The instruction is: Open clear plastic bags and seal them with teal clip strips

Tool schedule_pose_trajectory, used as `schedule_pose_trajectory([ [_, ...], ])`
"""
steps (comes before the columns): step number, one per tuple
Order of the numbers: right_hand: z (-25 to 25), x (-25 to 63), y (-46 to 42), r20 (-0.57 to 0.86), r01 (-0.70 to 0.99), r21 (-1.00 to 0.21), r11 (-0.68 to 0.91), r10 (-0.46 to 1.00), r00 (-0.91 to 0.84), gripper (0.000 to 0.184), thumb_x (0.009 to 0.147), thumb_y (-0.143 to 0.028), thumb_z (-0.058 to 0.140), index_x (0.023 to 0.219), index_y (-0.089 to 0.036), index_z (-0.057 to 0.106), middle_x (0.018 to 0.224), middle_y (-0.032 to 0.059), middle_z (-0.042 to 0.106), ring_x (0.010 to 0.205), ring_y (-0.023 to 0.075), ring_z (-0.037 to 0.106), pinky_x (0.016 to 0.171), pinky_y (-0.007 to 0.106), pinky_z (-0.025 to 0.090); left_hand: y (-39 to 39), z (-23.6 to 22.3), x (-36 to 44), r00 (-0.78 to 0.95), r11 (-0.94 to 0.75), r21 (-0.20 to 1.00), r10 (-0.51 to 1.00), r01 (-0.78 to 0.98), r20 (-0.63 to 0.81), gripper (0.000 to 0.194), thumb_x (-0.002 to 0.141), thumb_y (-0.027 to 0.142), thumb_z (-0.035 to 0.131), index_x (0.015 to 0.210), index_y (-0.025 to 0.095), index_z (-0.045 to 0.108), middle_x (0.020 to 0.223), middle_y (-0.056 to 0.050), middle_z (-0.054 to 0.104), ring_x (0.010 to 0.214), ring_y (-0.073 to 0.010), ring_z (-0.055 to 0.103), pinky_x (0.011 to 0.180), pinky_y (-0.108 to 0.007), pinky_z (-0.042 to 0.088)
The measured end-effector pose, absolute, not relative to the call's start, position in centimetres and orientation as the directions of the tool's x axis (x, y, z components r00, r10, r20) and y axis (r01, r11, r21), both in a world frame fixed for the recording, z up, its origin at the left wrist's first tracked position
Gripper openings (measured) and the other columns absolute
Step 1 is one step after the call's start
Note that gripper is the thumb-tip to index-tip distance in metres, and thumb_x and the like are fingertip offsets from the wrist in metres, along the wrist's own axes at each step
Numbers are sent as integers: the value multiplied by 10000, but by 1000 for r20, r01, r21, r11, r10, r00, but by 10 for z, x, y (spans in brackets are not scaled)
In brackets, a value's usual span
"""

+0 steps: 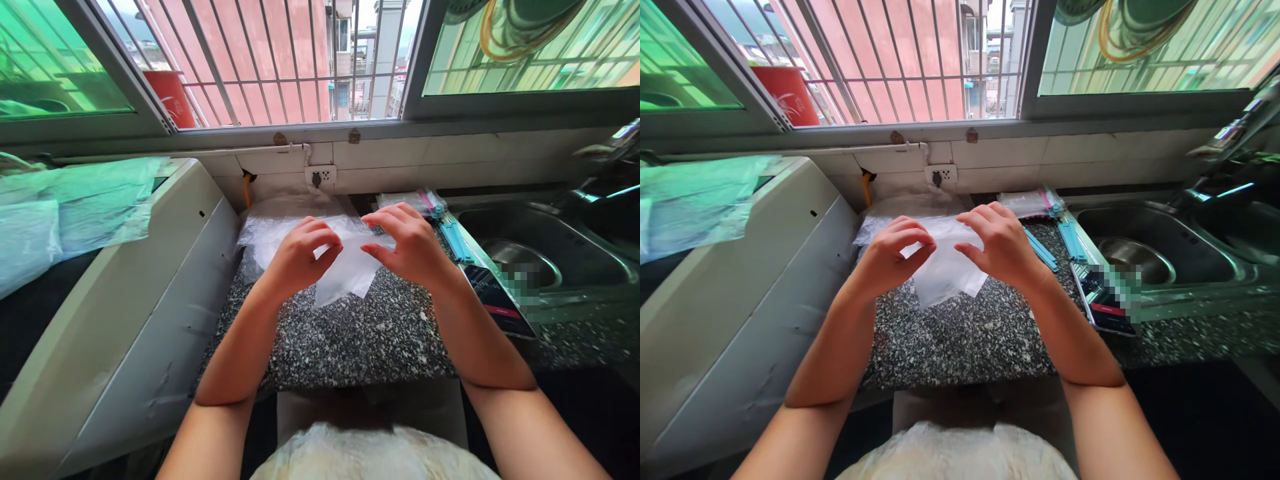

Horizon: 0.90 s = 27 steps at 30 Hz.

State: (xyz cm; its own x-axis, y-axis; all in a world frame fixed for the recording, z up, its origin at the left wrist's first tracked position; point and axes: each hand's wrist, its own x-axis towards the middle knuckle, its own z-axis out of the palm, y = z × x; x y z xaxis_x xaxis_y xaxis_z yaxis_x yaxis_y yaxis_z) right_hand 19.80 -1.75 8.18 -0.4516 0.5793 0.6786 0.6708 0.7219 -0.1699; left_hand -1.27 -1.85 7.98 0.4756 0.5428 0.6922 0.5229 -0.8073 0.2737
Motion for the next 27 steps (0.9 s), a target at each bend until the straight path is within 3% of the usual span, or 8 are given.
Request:
schedule_pose_trajectory([
  [6,81,193,-22,634,635,-151,757,567,-525,249,823,-335,610,1038,-214,646,1015,78,675,951,244,551,881,416,437,-21,80,-11,531,-827,229,515,514,673,151,853,186,529,717,183,595,700,-28,625,710,-151,516,687,-300,461],
  [11,76,185,-19,615,576,-200,793,559,-557,137,869,-262,531,822,-218,652,889,47,692,851,202,548,834,379,442,-21,79,-9,553,-836,227,509,499,660,152,860,186,523,725,182,593,713,-29,629,718,-150,517,698,-296,462],
  [15,78,188,-16,640,567,-241,787,568,-517,161,868,-238,515,746,-221,618,832,33,677,807,185,544,804,354,449,-18,76,-9,482,-804,300,560,514,675,104,827,262,605,759,184,588,722,-14,634,730,-147,543,716,-300,459],
  [19,82,195,-16,671,597,-266,757,590,-449,128,849,-231,532,745,-223,605,801,31,666,802,191,551,780,353,454,-13,72,-9,429,-774,420,620,475,657,196,776,359,665,767,181,584,739,-12,632,707,-137,554,689,-287,454],
  [27,87,203,-18,657,607,-325,725,635,-406,62,812,-258,594,778,-209,609,789,30,659,793,191,562,747,341,436,-10,67,-3,442,-745,559,666,364,601,125,825,204,592,702,182,602,663,5,581,676,-119,529,660,-266,435],
])
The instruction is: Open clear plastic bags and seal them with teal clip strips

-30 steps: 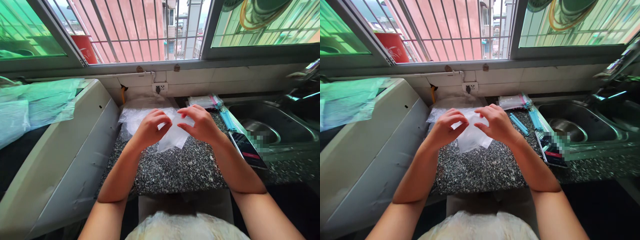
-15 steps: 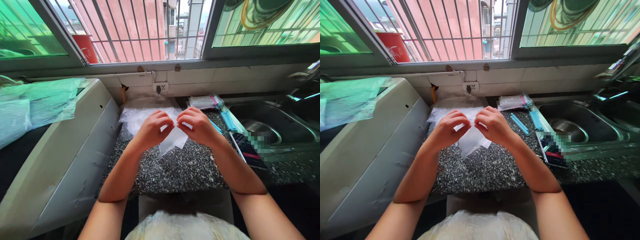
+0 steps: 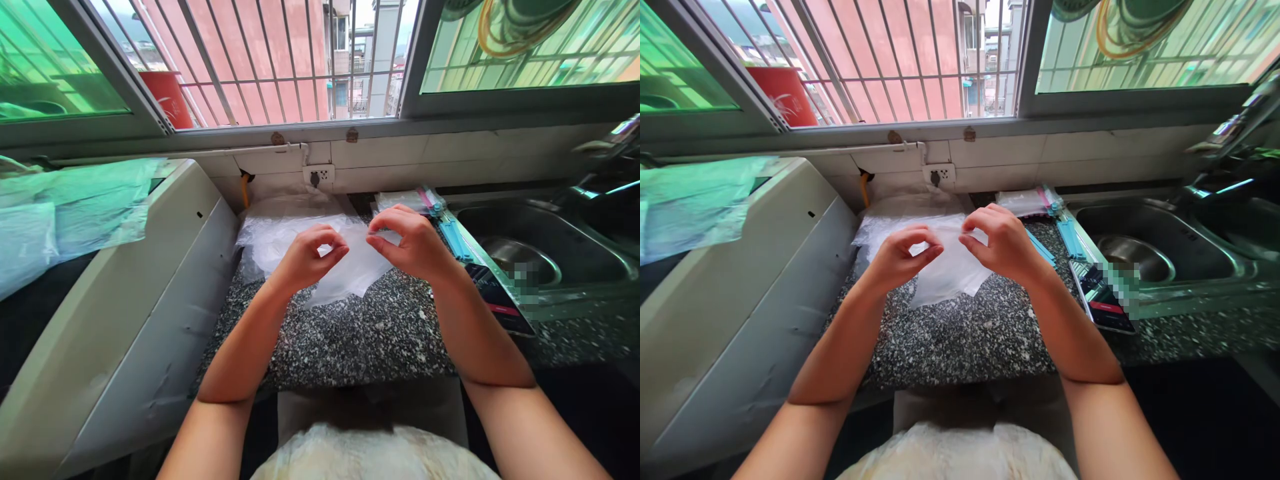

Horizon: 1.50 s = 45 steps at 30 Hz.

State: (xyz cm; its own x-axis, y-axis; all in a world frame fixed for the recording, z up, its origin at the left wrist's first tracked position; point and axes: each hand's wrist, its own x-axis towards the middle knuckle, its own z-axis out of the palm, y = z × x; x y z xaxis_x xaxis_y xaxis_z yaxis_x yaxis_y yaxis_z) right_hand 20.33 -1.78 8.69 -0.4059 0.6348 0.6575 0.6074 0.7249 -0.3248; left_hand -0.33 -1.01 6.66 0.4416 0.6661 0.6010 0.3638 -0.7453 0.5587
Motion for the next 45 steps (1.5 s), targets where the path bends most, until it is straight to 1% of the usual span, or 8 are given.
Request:
schedule_pose_trajectory([
  [4,84,202,-16,626,594,-354,723,654,-424,114,776,-307,651,822,-206,623,815,34,668,790,190,568,732,334,424,-10,66,-2,483,-758,528,652,383,585,129,824,193,589,696,183,600,654,7,578,675,-122,522,665,-270,435],
  [7,83,201,-14,616,594,-352,724,657,-435,69,802,-257,606,761,-203,617,744,23,654,725,169,551,710,323,411,-11,67,-2,487,-754,525,656,395,577,138,831,200,580,696,181,601,654,4,579,676,-123,523,664,-269,437],
  [10,84,202,-14,617,594,-365,717,664,-422,99,811,-217,571,721,-198,609,698,15,635,683,153,533,691,314,404,-10,66,0,493,-754,538,654,376,573,144,824,239,602,696,173,605,659,1,591,675,-119,528,672,-265,440],
  [14,87,206,-15,635,602,-402,689,684,-358,108,809,-229,561,716,-194,602,694,11,624,683,150,535,681,309,409,-7,61,3,503,-741,575,664,346,553,148,777,300,665,722,168,628,703,-9,637,691,-118,551,692,-262,452],
  [17,89,211,-15,651,612,-416,672,690,-315,119,811,-240,555,707,-196,595,686,6,618,678,147,536,674,304,412,-3,56,4,510,-718,603,685,349,521,168,799,303,636,700,168,636,702,-19,648,688,-119,562,686,-260,455],
  [23,90,216,-12,668,630,-417,656,691,-277,124,809,-245,554,705,-195,599,673,4,611,672,146,539,671,308,410,1,50,4,519,-698,611,703,373,486,200,829,300,583,694,176,662,665,-28,645,671,-127,562,657,-262,451],
  [35,87,216,-3,650,704,-395,591,721,-240,137,807,-246,532,702,-188,599,680,22,624,681,154,537,694,314,398,6,47,1,501,-663,635,736,397,455,201,821,292,581,682,170,661,680,-30,647,673,-125,570,652,-260,453],
  [45,86,217,-2,661,705,-406,581,720,-213,139,807,-246,522,709,-191,604,689,22,630,689,157,546,688,313,405,7,48,1,492,-646,652,749,397,443,198,813,319,593,700,171,662,707,-34,667,688,-124,583,667,-259,469],
])
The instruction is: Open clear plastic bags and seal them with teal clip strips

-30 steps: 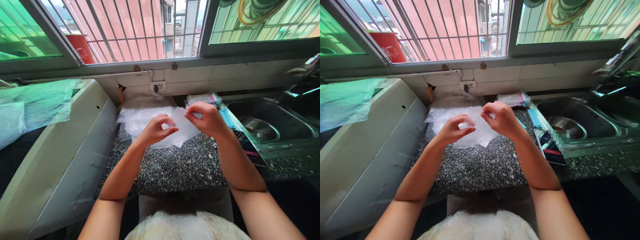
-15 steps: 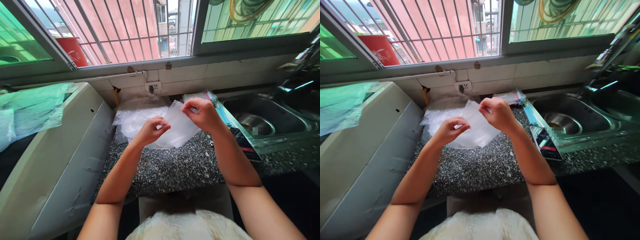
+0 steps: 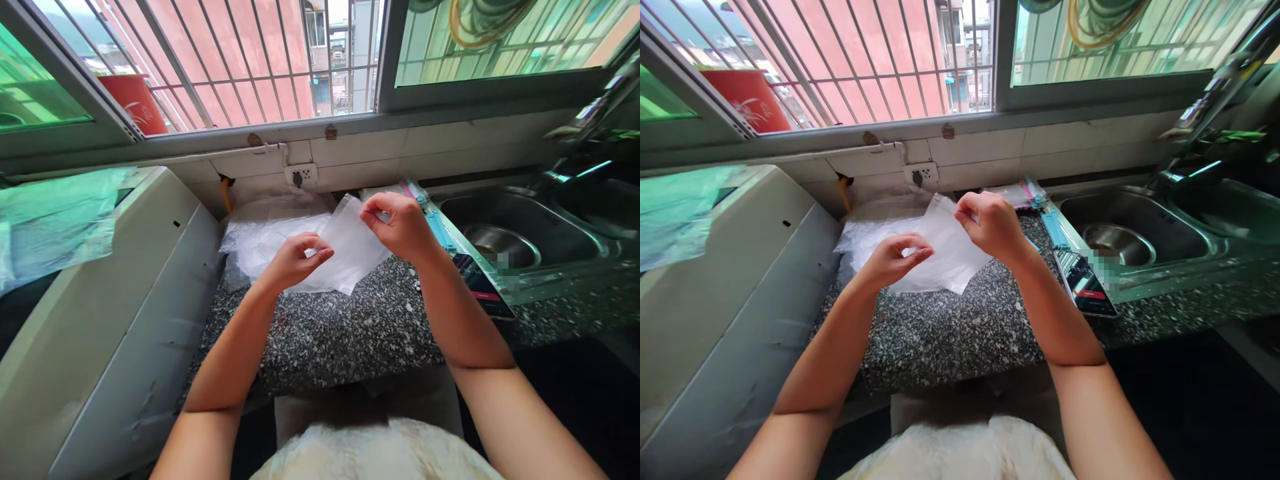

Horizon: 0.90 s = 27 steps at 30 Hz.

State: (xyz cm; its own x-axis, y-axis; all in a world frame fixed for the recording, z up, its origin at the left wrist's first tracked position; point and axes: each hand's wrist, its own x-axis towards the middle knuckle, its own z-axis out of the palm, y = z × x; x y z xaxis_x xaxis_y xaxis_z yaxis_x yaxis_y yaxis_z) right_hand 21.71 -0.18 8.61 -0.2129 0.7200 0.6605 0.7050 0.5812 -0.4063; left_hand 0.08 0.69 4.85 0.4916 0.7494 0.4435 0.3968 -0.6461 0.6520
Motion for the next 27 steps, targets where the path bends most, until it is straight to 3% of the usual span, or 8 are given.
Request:
schedule_pose_trajectory([
  [10,88,224,0,683,709,-451,541,721,-116,148,808,-260,519,720,-184,609,696,24,627,650,143,518,629,303,384,14,44,-2,513,-644,620,753,447,412,175,806,288,587,692,172,651,682,-27,642,662,-123,556,637,-258,447],
  [27,89,226,1,675,709,-462,533,730,-109,134,803,-266,533,715,-200,610,715,28,643,714,170,566,692,329,425,15,45,-4,509,-639,628,757,443,410,193,806,304,574,673,179,640,668,-24,628,646,-121,541,611,-251,437],
])
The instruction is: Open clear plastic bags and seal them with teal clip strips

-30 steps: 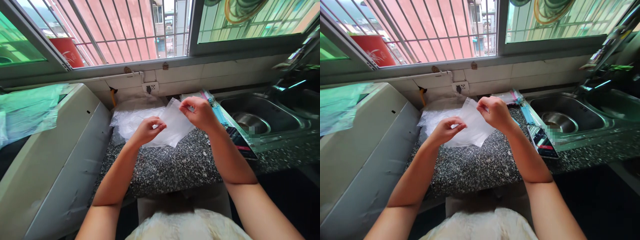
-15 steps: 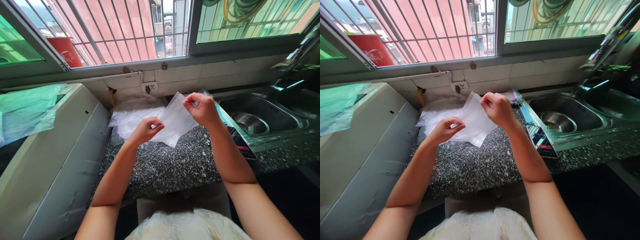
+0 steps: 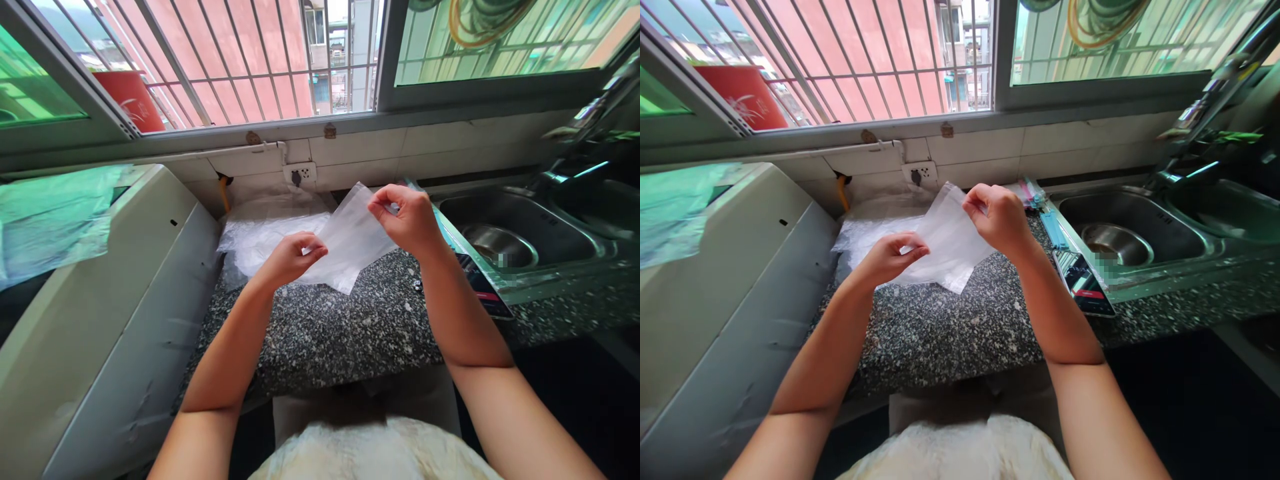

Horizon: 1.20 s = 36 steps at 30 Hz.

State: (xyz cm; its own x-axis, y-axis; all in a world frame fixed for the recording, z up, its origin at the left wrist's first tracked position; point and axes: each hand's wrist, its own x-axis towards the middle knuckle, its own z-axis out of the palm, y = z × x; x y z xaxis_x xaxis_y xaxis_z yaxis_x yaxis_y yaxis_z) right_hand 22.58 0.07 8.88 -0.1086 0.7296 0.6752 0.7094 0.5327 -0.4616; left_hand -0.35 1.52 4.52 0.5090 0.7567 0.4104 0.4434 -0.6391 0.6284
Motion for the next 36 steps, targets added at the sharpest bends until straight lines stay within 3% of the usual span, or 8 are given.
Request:
schedule_pose_trajectory([
  [13,89,238,7,703,717,-496,490,711,1,99,798,-260,552,724,-207,591,671,2,599,650,139,538,641,302,414,17,50,-13,521,-587,658,788,472,329,147,762,300,613,697,173,651,685,-22,641,648,-118,553,593,-237,443],
  [36,85,243,16,696,708,-517,481,717,22,92,786,-268,563,719,-208,585,655,-3,590,622,130,524,622,299,422,23,48,-17,506,-586,651,793,483,339,154,761,296,595,670,183,646,653,-15,639,627,-116,545,586,-231,446],
])
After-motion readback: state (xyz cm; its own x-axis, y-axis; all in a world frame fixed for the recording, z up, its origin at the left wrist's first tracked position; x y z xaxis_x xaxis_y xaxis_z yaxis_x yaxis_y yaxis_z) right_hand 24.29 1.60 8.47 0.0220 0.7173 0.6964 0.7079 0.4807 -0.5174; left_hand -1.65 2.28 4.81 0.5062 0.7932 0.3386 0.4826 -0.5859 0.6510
